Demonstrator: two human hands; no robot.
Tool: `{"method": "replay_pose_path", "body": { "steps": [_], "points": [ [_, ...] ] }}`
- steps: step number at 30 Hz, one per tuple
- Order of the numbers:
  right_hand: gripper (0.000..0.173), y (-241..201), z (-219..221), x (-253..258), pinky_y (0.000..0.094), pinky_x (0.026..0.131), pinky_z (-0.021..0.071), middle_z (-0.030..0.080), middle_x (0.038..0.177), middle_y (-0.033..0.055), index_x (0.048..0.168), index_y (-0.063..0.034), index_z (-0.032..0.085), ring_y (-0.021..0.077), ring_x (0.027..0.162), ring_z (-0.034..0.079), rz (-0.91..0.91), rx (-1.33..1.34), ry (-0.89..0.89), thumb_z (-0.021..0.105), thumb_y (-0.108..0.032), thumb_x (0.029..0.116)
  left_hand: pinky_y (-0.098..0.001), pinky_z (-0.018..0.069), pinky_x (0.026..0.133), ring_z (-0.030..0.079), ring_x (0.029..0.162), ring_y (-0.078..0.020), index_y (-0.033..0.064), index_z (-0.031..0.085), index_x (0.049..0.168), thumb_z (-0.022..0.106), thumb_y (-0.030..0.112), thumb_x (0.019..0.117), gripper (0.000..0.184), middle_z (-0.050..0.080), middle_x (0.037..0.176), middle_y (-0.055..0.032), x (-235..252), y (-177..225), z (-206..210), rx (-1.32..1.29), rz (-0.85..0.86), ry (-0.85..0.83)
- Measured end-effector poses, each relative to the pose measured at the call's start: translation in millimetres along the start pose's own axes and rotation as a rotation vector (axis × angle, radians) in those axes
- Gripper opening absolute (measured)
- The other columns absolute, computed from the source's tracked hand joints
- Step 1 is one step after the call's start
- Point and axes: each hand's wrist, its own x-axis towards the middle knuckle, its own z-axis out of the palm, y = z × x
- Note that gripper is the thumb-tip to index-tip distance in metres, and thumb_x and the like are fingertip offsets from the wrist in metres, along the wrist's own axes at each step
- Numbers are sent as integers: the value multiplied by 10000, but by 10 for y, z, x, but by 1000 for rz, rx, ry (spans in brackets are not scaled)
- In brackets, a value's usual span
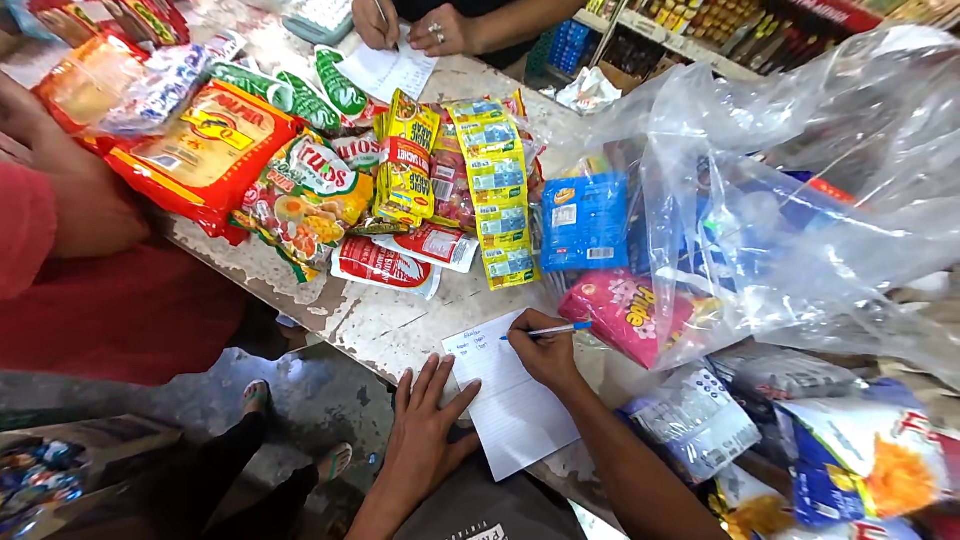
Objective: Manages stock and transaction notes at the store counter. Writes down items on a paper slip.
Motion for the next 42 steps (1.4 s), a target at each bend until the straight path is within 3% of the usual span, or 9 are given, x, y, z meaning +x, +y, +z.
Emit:
{"method": "replay_pose_path", "body": {
  "steps": [29, 42],
  "points": [
    [160, -56, 15, 18, 194, 420, 353, 474, 532, -32, 688, -57, 592, 27, 444, 419, 17, -88, -8, 607, -17, 843, -679, 187, 1197, 352, 1496, -373, 386, 644, 1374, 632, 689, 861, 596, 457, 1575, -131, 1, 7, -39, 10, -5, -28],
    [144, -36, 15, 17, 204, 419, 368, 490, 538, -22, 708, -51, 605, 38, 447, 436, 36, -67, 5, 613, -19, 849, -678, 191, 1197, 358, 1492, -375, 384, 644, 1375, 625, 697, 865, 599, 461, 1573, -128, 6, -3, -30, 15, 0, -18]
  ]
}}
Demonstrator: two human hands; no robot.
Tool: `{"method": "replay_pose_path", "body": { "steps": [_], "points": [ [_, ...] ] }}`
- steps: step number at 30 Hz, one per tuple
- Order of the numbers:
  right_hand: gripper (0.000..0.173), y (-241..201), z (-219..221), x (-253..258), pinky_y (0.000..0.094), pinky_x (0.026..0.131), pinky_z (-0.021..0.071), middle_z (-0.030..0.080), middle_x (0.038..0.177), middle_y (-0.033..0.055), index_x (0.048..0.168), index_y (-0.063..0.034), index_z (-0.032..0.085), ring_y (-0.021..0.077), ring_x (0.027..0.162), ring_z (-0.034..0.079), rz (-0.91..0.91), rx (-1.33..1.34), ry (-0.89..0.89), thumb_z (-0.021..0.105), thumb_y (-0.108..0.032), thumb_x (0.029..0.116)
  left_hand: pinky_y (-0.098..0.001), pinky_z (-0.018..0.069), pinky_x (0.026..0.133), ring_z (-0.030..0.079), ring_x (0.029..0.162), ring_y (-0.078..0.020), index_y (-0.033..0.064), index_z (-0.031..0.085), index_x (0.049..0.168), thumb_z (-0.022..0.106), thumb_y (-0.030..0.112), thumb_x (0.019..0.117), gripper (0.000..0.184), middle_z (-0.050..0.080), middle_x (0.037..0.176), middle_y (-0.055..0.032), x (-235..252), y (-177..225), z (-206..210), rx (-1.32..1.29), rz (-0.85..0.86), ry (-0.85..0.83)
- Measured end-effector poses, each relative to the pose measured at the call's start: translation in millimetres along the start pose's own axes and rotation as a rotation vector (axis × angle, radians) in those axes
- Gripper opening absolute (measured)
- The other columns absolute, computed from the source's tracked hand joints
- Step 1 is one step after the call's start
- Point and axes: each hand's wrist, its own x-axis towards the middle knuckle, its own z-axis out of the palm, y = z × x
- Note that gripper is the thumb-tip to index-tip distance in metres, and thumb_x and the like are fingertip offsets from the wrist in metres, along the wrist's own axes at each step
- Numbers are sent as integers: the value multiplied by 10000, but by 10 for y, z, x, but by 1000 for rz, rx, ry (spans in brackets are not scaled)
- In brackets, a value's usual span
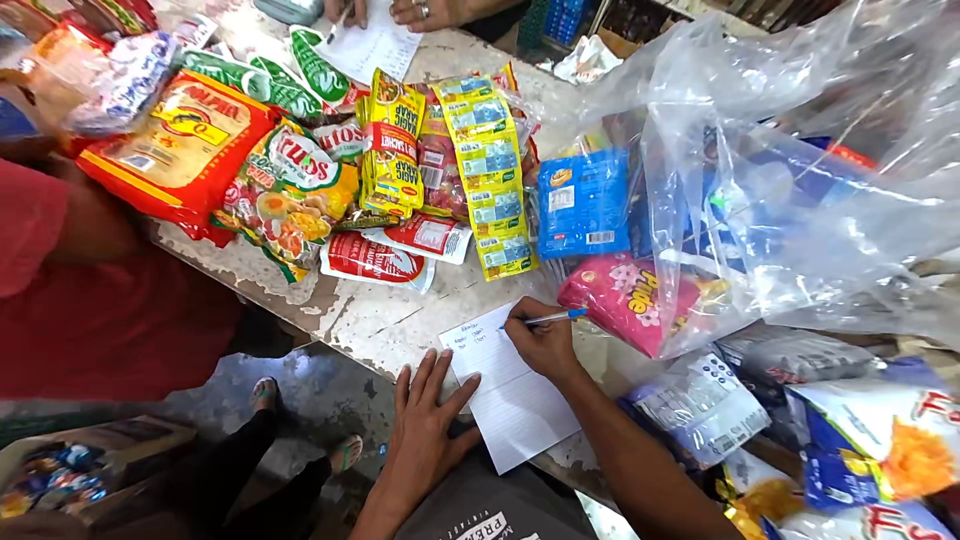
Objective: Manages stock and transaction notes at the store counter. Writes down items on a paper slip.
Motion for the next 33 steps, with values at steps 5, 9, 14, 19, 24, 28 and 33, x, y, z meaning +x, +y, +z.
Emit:
{"method": "replay_pose_path", "body": {
  "steps": [5, 9, 14, 19, 24, 28, 33],
  "points": [
    [161, 6, 8, -2, 195, 428, 362, 482, 537, -31, 693, -60, 592, 23, 455, 434, -7, -11, 19, 608, -15, 846, -671, 190, 1200, 347, 1498, -372, 383, 641, 1378, 631, 698, 860, 606, 453, 1581, -123, -11, 0, -12, 2, 1, -8],
    [166, 46, 7, -18, 181, 466, 383, 502, 556, -50, 684, -75, 586, 2, 493, 461, -28, -12, 37, 596, -19, 840, -667, 192, 1203, 336, 1505, -365, 393, 637, 1377, 638, 699, 855, 606, 443, 1589, -117, -7, -3, 17, 11, 10, 1],
    [157, 32, -42, 0, 174, 479, 402, 529, 573, -49, 708, -61, 613, 2, 503, 476, 5, 95, 55, 600, 18, 844, -669, 194, 1202, 339, 1505, -360, 398, 638, 1376, 632, 712, 853, 610, 444, 1588, -114, -19, -6, 23, 7, 8, 2],
    [158, 37, -24, -2, 184, 465, 407, 529, 572, -38, 712, -56, 605, 16, 490, 477, 12, 166, 110, 614, 36, 840, -689, 203, 1191, 358, 1491, -379, 377, 662, 1354, 671, 675, 837, 597, 474, 1562, -133, -6, 1, 12, -15, 5, 22],
    [157, 33, 7, -16, 187, 445, 382, 508, 551, -34, 699, -49, 595, 18, 474, 459, 11, 134, 77, 609, 24, 836, -691, 196, 1191, 358, 1491, -382, 378, 656, 1362, 659, 692, 838, 611, 472, 1562, -142, -1, -12, 9, -1, 12, 13],
    [158, 31, 14, -16, 195, 441, 378, 501, 544, -36, 695, -56, 597, 21, 468, 455, 13, 106, 49, 610, 1, 842, -700, 195, 1185, 356, 1491, -388, 378, 655, 1363, 646, 699, 841, 613, 473, 1559, -146, 4, -14, -7, 10, 13, 2],
    [163, 19, 18, -17, 193, 433, 360, 483, 534, -37, 683, -60, 593, 18, 461, 437, 8, 57, 37, 614, -13, 837, -696, 197, 1187, 360, 1488, -388, 378, 652, 1366, 646, 693, 848, 607, 473, 1559, -147, 1, -11, -14, 9, 14, 3]
  ]
}}
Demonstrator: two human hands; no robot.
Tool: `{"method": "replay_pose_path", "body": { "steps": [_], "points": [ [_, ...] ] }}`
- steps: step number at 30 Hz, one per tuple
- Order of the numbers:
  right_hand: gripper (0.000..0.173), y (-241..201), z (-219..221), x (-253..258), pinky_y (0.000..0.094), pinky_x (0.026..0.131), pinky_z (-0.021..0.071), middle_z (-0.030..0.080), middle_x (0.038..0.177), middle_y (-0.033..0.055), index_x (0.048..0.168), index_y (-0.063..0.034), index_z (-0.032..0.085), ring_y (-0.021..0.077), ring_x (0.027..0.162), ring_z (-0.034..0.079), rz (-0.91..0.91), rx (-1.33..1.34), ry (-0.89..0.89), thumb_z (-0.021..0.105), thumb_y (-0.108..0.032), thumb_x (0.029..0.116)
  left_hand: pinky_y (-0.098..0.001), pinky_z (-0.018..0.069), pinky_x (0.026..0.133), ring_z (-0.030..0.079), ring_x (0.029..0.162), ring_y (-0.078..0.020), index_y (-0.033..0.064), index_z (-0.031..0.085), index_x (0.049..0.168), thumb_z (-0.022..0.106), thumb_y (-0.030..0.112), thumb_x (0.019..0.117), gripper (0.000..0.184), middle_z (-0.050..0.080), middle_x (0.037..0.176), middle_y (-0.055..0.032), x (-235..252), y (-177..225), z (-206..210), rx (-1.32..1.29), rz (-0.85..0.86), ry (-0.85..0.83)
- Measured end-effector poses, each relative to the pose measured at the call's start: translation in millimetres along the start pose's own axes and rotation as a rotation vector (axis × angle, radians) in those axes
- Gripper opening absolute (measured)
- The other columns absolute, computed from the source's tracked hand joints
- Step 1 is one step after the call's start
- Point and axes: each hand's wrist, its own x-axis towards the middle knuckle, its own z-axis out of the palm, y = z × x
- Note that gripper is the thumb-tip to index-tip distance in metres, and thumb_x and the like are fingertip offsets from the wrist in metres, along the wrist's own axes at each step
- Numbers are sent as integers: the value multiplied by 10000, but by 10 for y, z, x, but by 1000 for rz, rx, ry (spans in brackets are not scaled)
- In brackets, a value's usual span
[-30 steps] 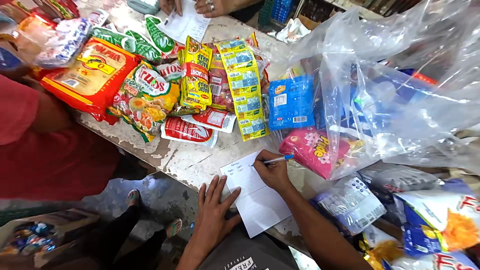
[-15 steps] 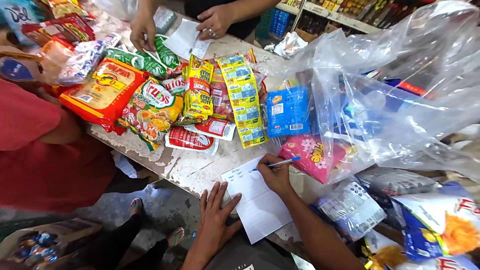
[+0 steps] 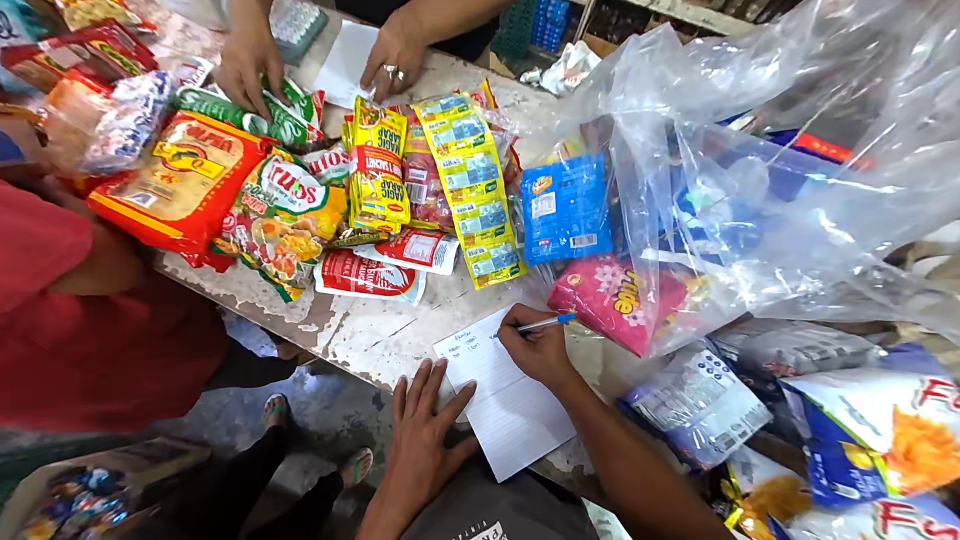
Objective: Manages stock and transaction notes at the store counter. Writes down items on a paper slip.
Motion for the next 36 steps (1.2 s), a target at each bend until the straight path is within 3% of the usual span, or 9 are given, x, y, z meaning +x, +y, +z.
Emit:
{"method": "replay_pose_path", "body": {
  "steps": [36],
  "points": [
    [155, -26, -20, 25, 194, 428, 369, 493, 546, -25, 697, -45, 599, 29, 458, 437, -33, -33, 9, 600, -4, 847, -671, 201, 1199, 364, 1490, -372, 386, 654, 1363, 640, 685, 859, 586, 477, 1560, -132, 13, 0, -5, 1, -15, 4]
  ]
}}
